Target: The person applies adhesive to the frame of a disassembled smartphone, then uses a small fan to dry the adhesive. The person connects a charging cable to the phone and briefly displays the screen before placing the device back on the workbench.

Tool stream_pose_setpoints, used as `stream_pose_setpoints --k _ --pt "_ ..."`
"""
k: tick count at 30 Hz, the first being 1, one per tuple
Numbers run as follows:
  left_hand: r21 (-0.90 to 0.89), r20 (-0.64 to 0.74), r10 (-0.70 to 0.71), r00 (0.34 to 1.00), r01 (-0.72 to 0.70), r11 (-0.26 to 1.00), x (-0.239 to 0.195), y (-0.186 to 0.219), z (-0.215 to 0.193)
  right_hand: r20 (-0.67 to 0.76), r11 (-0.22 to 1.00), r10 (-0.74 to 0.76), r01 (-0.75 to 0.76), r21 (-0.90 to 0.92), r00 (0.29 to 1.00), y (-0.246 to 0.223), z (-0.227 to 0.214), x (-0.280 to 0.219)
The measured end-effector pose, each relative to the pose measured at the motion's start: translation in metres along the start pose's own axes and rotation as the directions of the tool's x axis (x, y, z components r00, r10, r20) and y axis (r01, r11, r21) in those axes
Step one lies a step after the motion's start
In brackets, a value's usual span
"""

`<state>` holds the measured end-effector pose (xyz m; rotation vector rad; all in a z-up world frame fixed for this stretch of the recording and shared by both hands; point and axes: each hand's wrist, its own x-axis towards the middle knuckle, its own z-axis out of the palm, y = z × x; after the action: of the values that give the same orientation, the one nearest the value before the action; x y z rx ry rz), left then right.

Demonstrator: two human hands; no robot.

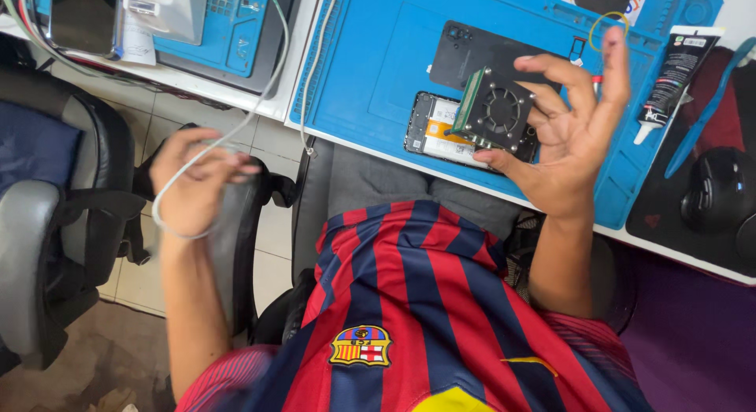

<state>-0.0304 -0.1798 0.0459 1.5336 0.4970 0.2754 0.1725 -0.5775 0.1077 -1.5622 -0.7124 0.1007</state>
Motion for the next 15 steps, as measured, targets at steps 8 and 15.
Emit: stream_pose_setpoints --k 8,15 --pt "-0.140 0.368 -0.069 0.927 0.129 0.982 -0.003 0.041 0.045 0.193 0.975 0.059 -0.015 -0.222 0.979 0.010 -0.001 -0.001" --pt "0.224 0.570 0.129 0.812 -0.304 0.926 0.055 0.086 0.095 0.180 0.940 0.135 -0.069 -0.333 0.974 0.013 -0.005 -0.012"
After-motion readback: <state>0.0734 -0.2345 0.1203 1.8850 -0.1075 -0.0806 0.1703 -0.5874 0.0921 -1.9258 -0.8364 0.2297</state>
